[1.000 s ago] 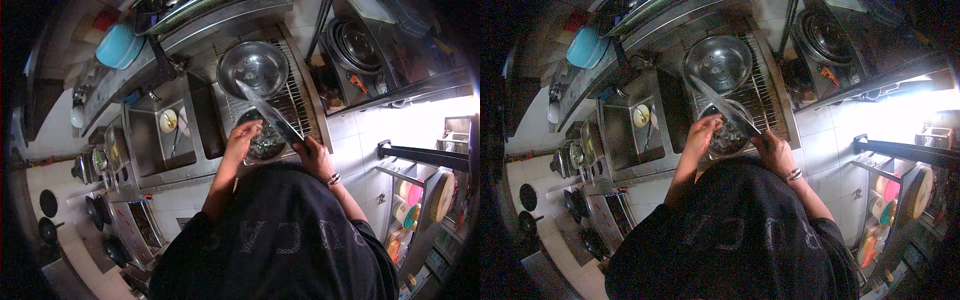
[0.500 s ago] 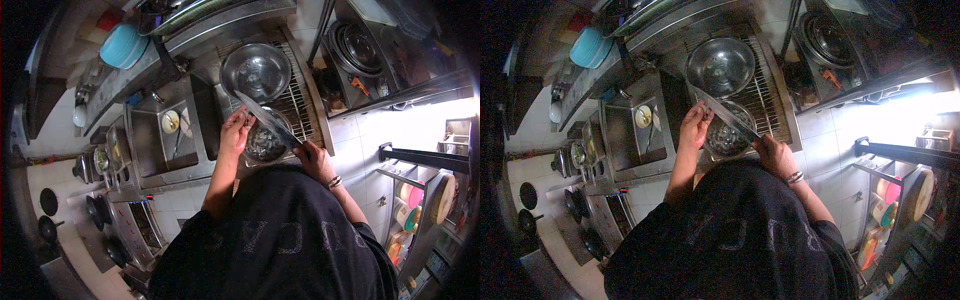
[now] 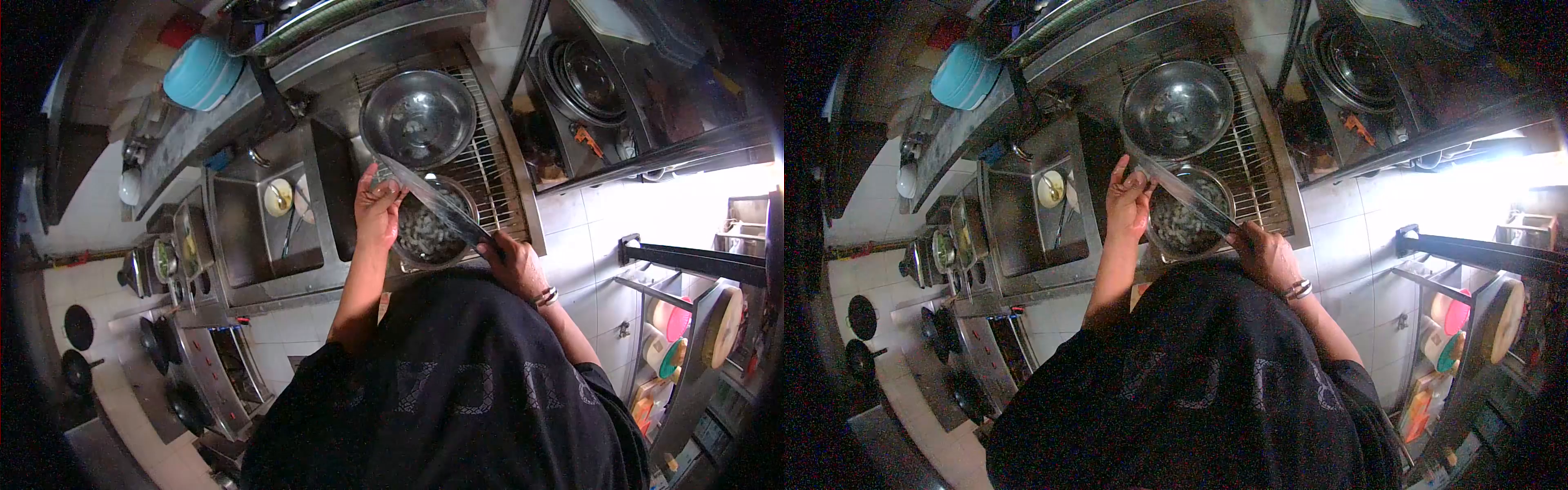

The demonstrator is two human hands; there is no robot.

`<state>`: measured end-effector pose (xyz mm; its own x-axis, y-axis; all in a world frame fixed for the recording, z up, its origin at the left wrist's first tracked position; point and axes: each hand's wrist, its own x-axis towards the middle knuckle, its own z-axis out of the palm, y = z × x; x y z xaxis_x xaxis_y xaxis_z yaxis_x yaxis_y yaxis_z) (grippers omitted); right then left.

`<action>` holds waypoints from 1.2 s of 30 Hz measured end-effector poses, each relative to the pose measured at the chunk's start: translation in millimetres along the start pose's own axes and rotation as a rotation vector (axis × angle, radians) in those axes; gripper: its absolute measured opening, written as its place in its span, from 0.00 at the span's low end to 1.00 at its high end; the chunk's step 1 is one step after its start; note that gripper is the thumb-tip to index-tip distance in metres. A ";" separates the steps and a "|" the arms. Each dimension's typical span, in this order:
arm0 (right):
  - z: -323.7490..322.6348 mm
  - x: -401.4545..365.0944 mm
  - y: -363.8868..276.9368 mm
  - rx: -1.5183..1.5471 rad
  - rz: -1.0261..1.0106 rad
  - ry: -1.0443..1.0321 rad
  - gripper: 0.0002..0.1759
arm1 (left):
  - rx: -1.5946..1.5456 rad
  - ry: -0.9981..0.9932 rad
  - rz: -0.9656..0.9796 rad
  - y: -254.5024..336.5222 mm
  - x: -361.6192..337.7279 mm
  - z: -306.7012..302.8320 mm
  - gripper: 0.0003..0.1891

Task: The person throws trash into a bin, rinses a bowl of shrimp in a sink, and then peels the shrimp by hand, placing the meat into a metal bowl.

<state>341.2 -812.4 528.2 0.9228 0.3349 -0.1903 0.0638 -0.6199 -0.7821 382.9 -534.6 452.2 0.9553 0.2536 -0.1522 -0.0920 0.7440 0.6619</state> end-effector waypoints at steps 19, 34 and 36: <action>16.3 -29.6 12.3 0.063 0.236 0.403 0.17 | 1.435 0.014 0.567 20.8 55.0 55.0 0.19; 45.5 -97.5 24.9 0.049 0.247 0.437 0.10 | 1.720 -1.351 0.382 -98.4 31.8 -43.8 0.16; 46.9 -100.0 26.5 0.021 0.254 0.458 0.10 | 1.871 -1.382 0.150 -46.3 4.6 32.7 0.18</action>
<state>232.8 -829.1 498.6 0.9801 -0.1716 -0.1000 -0.1867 -0.6252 -0.7578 400.7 -588.1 444.8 0.5966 -0.7815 -0.1822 -0.6582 -0.6065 0.4460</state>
